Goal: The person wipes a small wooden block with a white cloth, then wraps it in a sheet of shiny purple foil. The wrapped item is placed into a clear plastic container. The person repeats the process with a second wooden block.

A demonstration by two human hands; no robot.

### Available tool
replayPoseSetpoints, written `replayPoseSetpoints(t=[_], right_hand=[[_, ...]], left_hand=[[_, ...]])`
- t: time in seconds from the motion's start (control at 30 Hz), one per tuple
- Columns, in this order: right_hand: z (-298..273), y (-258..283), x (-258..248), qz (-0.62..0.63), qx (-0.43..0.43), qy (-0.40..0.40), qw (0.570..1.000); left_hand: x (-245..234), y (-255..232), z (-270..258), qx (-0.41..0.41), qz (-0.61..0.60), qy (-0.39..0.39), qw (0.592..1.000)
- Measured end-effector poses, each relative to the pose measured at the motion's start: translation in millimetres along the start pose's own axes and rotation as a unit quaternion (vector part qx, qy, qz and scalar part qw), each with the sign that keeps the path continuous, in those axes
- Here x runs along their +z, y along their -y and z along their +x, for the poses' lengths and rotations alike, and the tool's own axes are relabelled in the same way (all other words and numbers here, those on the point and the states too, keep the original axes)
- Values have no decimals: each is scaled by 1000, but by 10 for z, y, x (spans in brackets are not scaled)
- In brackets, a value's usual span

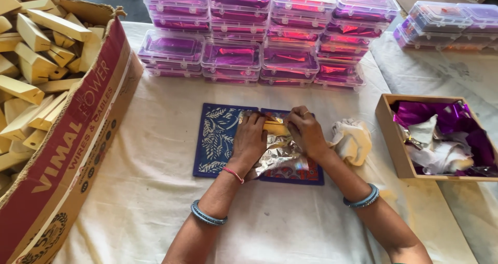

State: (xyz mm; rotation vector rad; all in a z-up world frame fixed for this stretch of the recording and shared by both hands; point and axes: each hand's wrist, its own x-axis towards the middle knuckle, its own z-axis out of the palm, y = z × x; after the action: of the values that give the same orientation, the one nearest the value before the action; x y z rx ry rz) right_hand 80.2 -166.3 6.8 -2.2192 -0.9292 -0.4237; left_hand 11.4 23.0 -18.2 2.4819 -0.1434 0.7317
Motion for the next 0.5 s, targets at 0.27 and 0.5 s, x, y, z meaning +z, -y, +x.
replayPoseSetpoints(t=[0.27, 0.5], right_hand=[[-232, 61, -47, -43, -88, -58, 994], [-229, 151, -137, -74, -102, -48, 991]], left_hand=[[-77, -92, -24, -5, 16, -15, 1000], [-218, -228, 16, -9, 59, -86, 994]])
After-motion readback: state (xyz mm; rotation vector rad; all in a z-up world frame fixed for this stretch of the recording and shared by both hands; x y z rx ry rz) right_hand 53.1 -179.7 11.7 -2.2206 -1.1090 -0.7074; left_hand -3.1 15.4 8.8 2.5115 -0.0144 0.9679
